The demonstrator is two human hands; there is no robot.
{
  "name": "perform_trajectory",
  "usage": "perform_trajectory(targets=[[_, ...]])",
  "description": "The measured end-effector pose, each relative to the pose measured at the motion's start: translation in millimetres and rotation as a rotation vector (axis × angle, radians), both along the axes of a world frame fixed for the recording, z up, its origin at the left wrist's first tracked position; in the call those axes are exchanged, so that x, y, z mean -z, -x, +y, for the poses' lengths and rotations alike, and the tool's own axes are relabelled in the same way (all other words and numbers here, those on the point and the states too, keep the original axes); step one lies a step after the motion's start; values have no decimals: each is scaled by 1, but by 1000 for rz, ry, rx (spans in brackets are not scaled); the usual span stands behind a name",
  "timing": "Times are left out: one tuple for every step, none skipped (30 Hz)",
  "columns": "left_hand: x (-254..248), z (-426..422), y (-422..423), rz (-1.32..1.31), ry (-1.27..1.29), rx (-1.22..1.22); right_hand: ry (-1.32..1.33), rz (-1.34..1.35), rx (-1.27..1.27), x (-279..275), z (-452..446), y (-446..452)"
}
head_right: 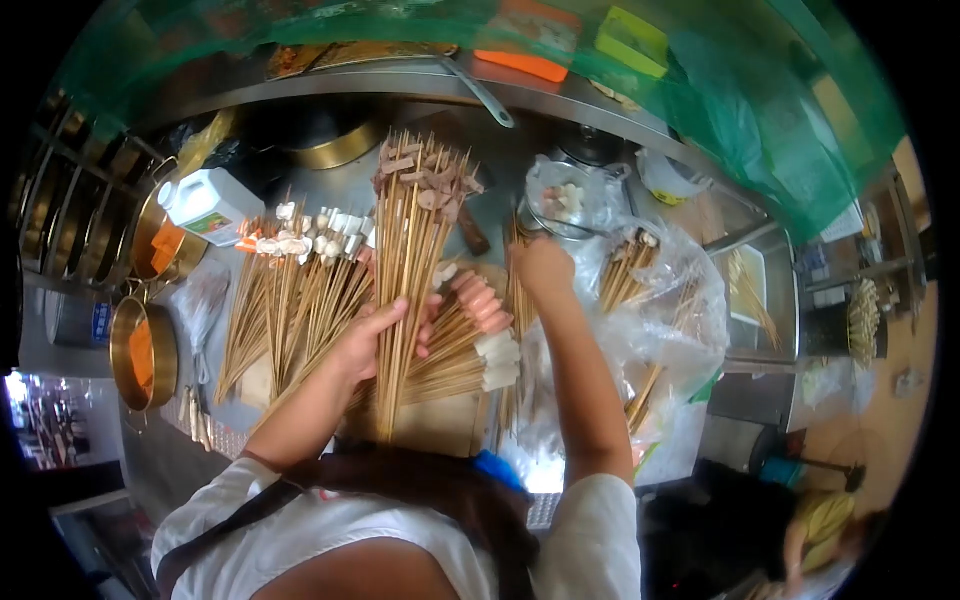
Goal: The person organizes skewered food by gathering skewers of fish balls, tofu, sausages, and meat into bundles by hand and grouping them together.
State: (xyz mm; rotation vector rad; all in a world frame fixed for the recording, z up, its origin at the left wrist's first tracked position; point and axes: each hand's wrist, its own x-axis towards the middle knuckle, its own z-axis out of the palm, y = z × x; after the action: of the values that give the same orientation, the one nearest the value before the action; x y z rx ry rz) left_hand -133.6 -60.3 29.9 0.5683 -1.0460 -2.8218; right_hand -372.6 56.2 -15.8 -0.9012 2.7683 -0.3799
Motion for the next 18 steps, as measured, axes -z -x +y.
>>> perform_trajectory(targets=[[3, -3, 2, 21, -66, 20, 77, 41, 75, -16, -1, -4], [6, -3, 4, 25, -63, 11, 80, 44, 66, -29, -3, -8], [10, -3, 7, 47, -48, 0, 337, -62, 56, -42, -6, -11], [11, -3, 10, 68, -32, -8, 593, -172, 46, -49, -9, -15], [10, -3, 14, 95, -23, -3, 601, -168, 42, -50, -14, -18], [10, -4, 17, 99, -14, -4, 842, -388, 35, -51, -20, -24], [11, -5, 20, 48, 61, 7, 1079, -613, 26, -53, -26, -29], [10, -6, 23, -3, 138, 19, 1087, -612, 22, -56, -33, -34], [7, -6, 25, -14, 145, 11, 1130, -533, 28, -60, -40, -39], [2, -5, 26, -16, 151, 11, 1172, -455, 36, -61, -45, -43], [-3, -5, 26, -60, 177, -3, 1255, -394, 40, -55, -52, -40], [-6, -5, 27, -104, 201, -16, 1259, -394, 42, -59, -56, -40], [0, -6, 27, -91, 186, -19, 1289, -417, 33, -66, -59, -42], [0, -7, 26, -91, 188, -18, 1317, -439, 24, -69, -62, -41], [-3, -8, 26, -72, 167, -8, 1318, -439, 26, -69, -62, -38], [-3, -8, 26, -53, 145, 1, 1272, -555, -6, -69, -61, -33], [0, -9, 26, -54, 144, 3, 1221, -671, -36, -69, -60, -28], [4, -11, 26, -32, 115, 6, 1219, -671, -32, -70, -57, -24]])
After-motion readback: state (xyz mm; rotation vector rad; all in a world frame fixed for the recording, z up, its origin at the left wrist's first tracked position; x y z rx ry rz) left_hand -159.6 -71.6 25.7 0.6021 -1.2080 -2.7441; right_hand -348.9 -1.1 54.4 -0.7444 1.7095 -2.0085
